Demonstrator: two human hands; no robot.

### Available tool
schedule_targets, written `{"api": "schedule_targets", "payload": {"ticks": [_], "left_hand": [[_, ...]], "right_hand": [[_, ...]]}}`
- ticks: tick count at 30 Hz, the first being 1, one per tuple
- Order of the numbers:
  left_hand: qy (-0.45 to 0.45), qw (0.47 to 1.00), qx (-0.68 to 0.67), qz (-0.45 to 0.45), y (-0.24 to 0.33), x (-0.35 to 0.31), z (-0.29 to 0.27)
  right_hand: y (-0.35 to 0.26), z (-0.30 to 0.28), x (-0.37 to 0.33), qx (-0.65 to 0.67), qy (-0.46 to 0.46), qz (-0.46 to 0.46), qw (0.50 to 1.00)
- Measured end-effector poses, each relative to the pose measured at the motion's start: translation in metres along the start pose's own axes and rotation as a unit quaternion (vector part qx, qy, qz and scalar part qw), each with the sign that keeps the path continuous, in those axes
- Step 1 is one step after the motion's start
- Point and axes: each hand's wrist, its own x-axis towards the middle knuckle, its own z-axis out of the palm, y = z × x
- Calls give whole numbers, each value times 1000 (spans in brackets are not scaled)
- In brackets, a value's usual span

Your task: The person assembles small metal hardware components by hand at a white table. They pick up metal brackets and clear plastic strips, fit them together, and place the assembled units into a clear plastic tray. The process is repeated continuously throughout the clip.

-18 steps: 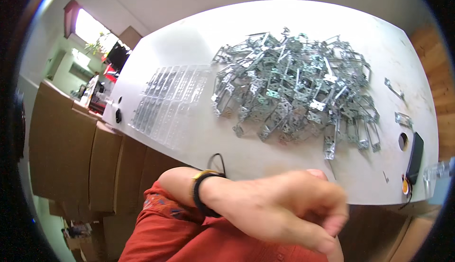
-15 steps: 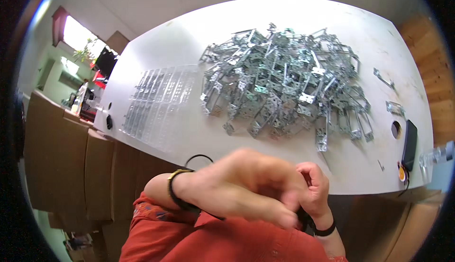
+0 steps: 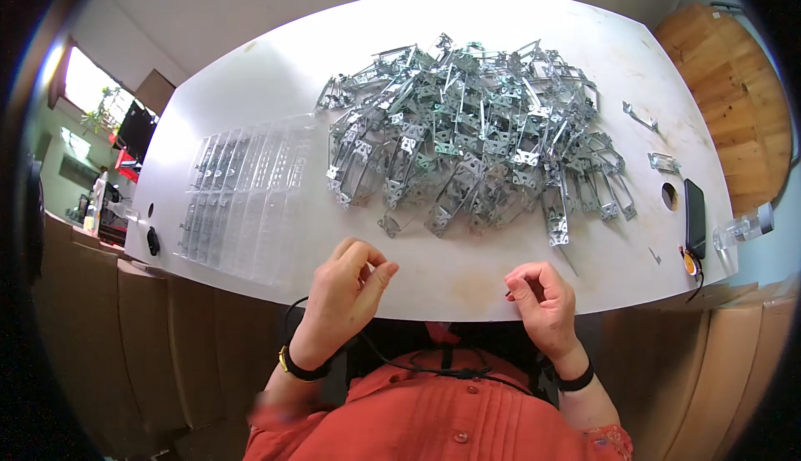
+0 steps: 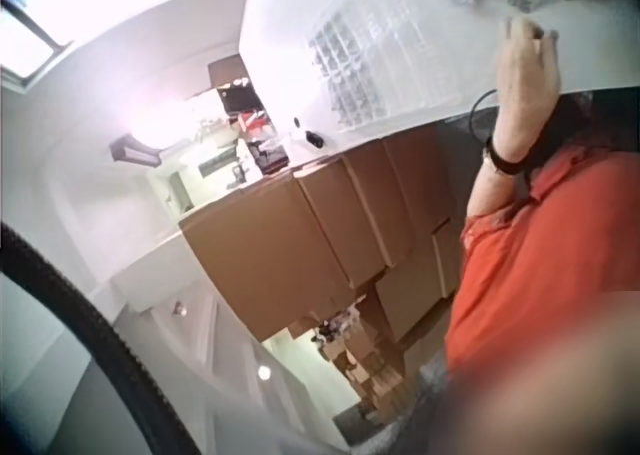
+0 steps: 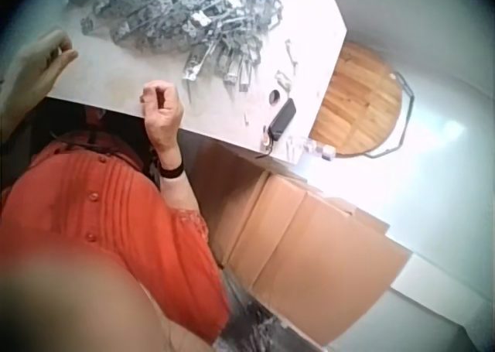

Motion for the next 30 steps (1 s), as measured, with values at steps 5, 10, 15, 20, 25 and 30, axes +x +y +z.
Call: {"api": "schedule_targets", "payload": {"ticks": [5,10,15,20,25,30], "left_hand": [[47,997,52,37,-37,-5,17],[27,996,55,64,-42,4,25],[-31,996,80,23,-39,9,27],[-28,996,83,19,-36,7,29],[8,996,83,19,-31,12,36],[11,994,107,1,-33,19,46]], "right_hand": [[-4,11,6,-19,17,20,999],[0,24,11,-29,18,14,999],[-1,34,14,-60,16,13,998],[3,30,13,-71,8,-9,997],[3,31,15,-70,7,-26,997],[6,28,13,-53,7,-27,998]]}}
